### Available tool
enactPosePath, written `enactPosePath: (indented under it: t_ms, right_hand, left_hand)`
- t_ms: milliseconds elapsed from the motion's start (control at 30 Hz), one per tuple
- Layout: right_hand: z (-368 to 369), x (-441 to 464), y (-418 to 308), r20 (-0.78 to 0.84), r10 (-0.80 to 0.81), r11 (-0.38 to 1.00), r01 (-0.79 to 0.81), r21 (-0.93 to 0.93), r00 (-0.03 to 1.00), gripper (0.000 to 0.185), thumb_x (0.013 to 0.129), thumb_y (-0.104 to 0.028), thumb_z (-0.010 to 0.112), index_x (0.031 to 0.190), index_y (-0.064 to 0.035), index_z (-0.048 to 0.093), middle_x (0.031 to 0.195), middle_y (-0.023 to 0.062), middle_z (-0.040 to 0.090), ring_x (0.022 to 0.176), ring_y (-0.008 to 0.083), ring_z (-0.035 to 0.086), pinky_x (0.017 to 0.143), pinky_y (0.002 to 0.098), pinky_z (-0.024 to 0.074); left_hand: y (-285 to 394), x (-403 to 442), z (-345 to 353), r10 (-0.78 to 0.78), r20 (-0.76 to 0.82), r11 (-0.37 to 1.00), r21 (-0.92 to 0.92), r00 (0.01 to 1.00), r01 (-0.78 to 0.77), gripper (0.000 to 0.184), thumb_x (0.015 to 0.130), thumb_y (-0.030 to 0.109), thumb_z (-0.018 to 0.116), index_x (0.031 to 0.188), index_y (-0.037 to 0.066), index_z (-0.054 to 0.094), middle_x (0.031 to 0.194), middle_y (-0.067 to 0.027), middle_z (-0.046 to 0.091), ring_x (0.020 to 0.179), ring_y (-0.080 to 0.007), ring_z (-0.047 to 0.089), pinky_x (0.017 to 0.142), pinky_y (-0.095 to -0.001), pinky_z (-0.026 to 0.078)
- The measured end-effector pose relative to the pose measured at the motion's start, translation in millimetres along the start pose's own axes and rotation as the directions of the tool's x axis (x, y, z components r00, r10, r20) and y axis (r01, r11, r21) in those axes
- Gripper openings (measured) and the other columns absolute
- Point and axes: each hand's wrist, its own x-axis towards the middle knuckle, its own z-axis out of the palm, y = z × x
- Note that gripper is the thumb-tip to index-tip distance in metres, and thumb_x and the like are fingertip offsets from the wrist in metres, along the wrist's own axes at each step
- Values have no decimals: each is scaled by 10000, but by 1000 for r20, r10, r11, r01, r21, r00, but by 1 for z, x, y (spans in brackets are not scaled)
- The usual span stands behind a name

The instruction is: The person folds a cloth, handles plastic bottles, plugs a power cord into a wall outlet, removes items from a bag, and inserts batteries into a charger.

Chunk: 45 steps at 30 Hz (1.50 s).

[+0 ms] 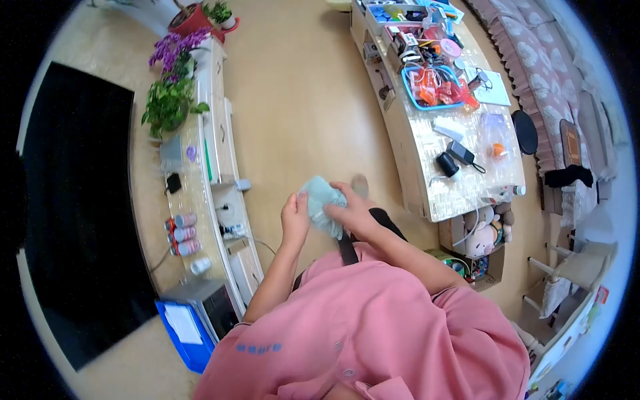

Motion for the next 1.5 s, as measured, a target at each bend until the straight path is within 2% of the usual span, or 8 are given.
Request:
enactPosePath:
  t_ms: [333, 433, 667, 900, 1100, 1200, 1300, 1500]
  right_hand:
    - [-18, 227, -106, 337, -3, 990, 51, -134, 941, 566, 727, -143, 601, 1277, -76, 486, 1120, 158, 589, 1024, 235, 574, 865, 340, 472]
    - [-11, 275, -182, 181, 13, 987, 16, -159, 983, 529, 748, -79, 563, 1270, -77, 475, 1019, 47, 571, 894, 134, 547, 755, 271, 469]
    - [4, 392, -227, 77, -199, 961, 210, -177, 977, 734, 727, -373, 779, 1290, -39, 449, 1117, 178, 585, 1052, 264, 575, 881, 355, 462]
    - [3, 552, -281, 27, -225, 965, 227, -128, 974, 443, 828, -242, 718, 1189, -48, 552, 1042, 148, 629, 963, 234, 602, 853, 344, 472]
    - [24, 670, -389, -20, -348, 925, 340, -171, 937, 274, 867, -141, 663, 1115, -44, 599, 981, 101, 644, 914, 182, 601, 827, 311, 476]
    - [26, 709, -406, -70, -366, 923, 352, -153, 928, 253, 871, -123, 656, 1105, -47, 599, 958, 76, 640, 897, 143, 587, 815, 292, 473]
    - [11, 752, -416, -153, -329, 943, 316, -105, 932, 238, 880, -119, 650, 1100, -48, 594, 943, 52, 633, 877, 121, 575, 799, 279, 474]
    - [-21, 874, -442, -281, -179, 964, 225, 140, 943, 279, 878, -154, 673, 1111, -38, 575, 917, 41, 614, 855, 117, 569, 763, 274, 488]
  left_hand:
    - [116, 214, -37, -217, 347, 900, -290, 912, 325, 291, 895, 275, 657, 1020, 13, 632, 892, -38, 654, 787, -90, 602, 685, -254, 491]
    - [157, 280, -38, -137, 167, 984, -91, 976, 154, 298, 881, 276, 672, 1003, 7, 631, 886, -45, 660, 781, -97, 600, 695, -261, 492]
    - [207, 393, -38, 37, -49, 960, 278, 998, -22, 311, 926, 295, 597, 948, -14, 615, 801, -100, 659, 746, -146, 598, 703, -308, 487]
    - [219, 581, -40, 201, -94, 979, 42, 975, -198, 409, 999, 344, 445, 883, -24, 582, 763, -96, 606, 689, -163, 547, 642, -342, 464]
    - [283, 739, -73, -121, 24, 916, -383, 992, 121, 493, 1007, 389, 399, 802, -27, 564, 736, -116, 599, 660, -174, 538, 629, -354, 465]
    - [297, 797, -83, 228, 14, 960, 166, 973, -227, 417, 992, 336, 398, 855, -1, 602, 770, -208, 615, 656, -282, 598, 624, -401, 454]
    - [320, 848, -100, 505, 75, 669, 595, 860, -445, 427, 985, 346, 439, 770, 4, 580, 668, -192, 601, 655, -326, 614, 635, -401, 474]
    - [345, 976, -101, 361, -5, 856, 397, 932, -330, 241, 951, 256, 519, 1005, 28, 575, 863, -204, 638, 814, -359, 640, 709, -431, 489]
